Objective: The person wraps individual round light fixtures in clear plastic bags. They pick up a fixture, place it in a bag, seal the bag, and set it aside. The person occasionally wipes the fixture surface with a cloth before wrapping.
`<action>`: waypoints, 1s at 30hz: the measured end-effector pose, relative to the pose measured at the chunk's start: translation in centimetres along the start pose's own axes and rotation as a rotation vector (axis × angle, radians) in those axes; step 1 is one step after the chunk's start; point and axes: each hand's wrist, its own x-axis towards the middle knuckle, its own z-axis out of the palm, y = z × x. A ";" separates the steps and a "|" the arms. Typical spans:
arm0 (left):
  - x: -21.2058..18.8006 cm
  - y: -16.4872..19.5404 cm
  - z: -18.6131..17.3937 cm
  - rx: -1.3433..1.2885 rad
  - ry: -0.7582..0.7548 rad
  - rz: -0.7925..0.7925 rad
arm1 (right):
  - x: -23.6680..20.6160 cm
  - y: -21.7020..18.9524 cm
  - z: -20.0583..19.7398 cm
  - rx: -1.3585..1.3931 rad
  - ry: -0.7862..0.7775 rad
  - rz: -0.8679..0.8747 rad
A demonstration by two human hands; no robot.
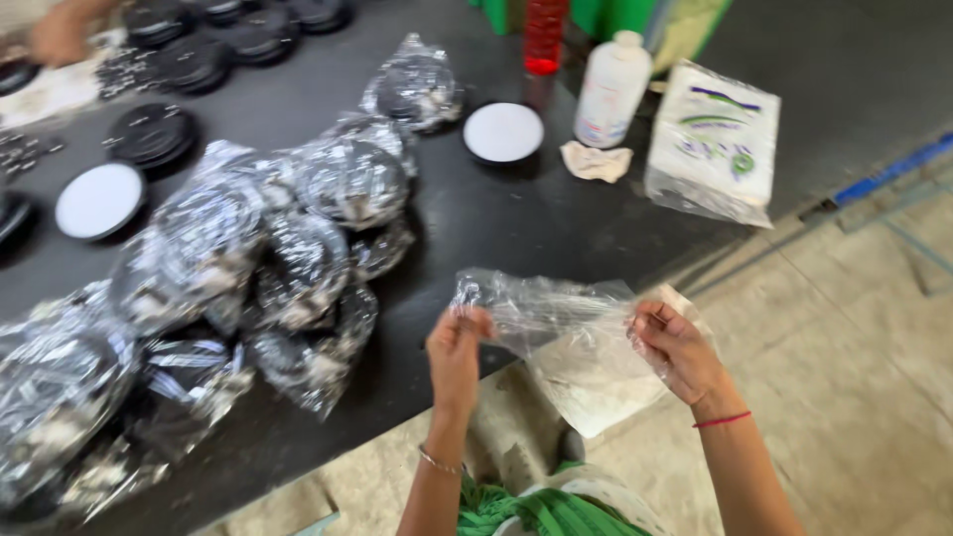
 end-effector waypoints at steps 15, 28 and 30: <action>6.3 13.6 2.7 0.964 -1.124 -0.004 | 1.2 -7.7 21.0 -0.806 -0.832 0.044; 1.4 13.1 6.8 1.136 -1.050 0.867 | 1.2 -1.1 18.8 -0.927 -0.931 -0.214; 2.5 12.4 6.6 1.195 -1.000 0.879 | 1.4 -0.3 18.4 -0.966 -0.858 -0.245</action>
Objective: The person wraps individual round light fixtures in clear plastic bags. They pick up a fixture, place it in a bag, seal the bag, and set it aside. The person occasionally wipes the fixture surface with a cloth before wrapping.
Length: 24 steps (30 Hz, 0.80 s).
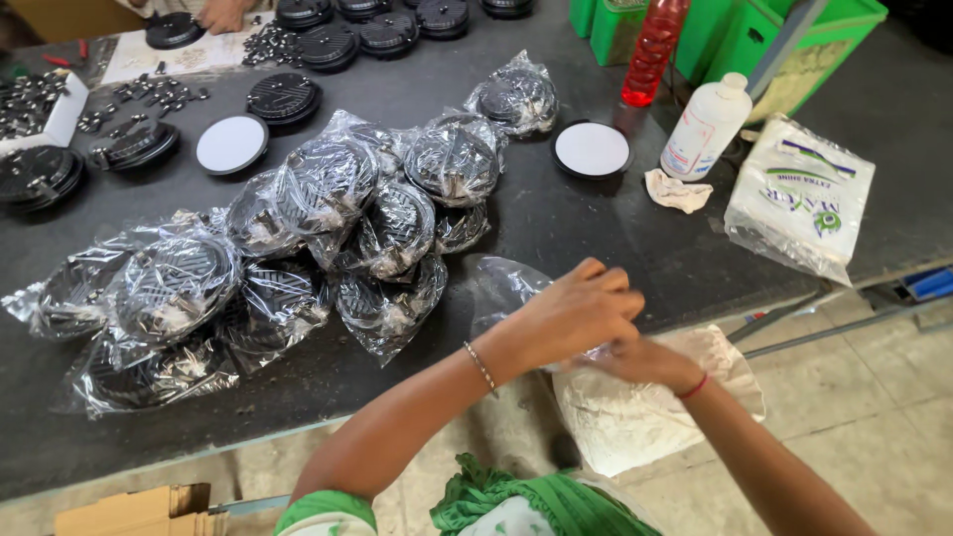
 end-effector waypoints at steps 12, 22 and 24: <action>-2.4 -1.6 10.2 -0.033 0.625 -0.800 | 3.8 7.8 -3.4 -0.271 0.246 -0.009; -12.3 -11.6 16.2 -0.740 1.095 -1.481 | 1.3 10.1 -12.2 -0.369 -0.174 -0.023; -12.7 -11.7 17.2 -0.659 1.113 -1.489 | 0.9 9.6 -14.8 -0.089 -0.363 -0.004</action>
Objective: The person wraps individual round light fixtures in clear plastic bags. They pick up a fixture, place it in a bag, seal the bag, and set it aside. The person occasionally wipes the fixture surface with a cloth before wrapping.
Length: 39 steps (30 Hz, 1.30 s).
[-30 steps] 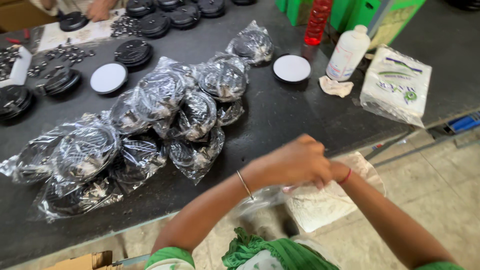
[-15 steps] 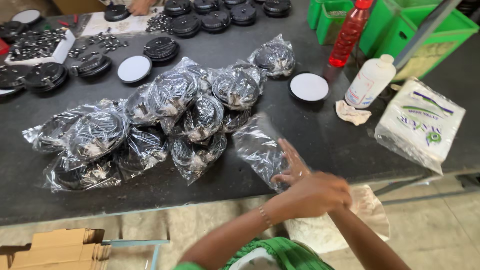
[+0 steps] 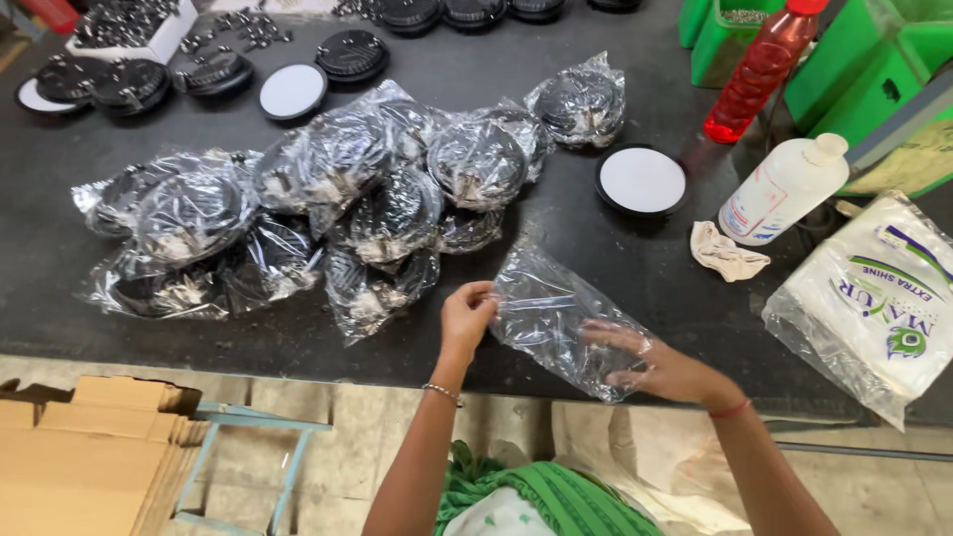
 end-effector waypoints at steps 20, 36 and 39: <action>-3.9 3.7 -1.9 0.795 0.332 0.442 | 4.9 5.4 0.4 -0.682 0.239 -0.105; -9.9 10.1 13.5 0.838 0.070 0.610 | 8.6 7.4 -14.8 -1.104 0.762 -0.128; -10.2 9.8 16.7 0.917 0.003 0.566 | 10.9 7.6 -15.0 -1.224 0.658 -0.188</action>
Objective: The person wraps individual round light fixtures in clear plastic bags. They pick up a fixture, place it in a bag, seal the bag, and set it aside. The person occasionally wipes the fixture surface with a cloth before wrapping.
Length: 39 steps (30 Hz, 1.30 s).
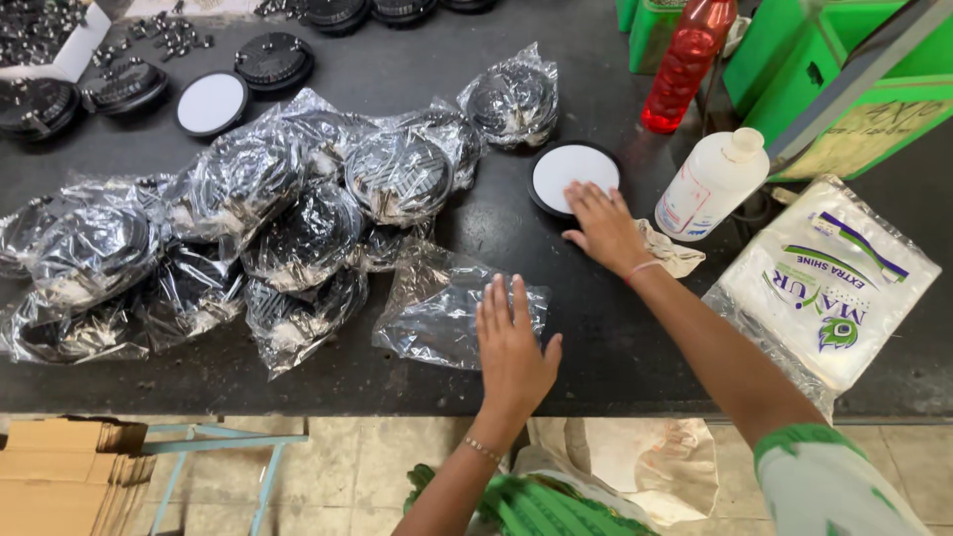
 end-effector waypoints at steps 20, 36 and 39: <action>2.7 -3.0 3.3 0.027 0.098 0.058 | -21.8 -4.7 -2.7 1.699 0.127 1.364; -2.8 1.8 4.6 -0.100 -0.023 0.157 | -19.9 -12.4 -4.3 1.599 0.105 1.340; -3.2 2.6 4.7 -0.145 -0.035 0.142 | -18.7 -13.5 -5.7 1.622 0.048 1.317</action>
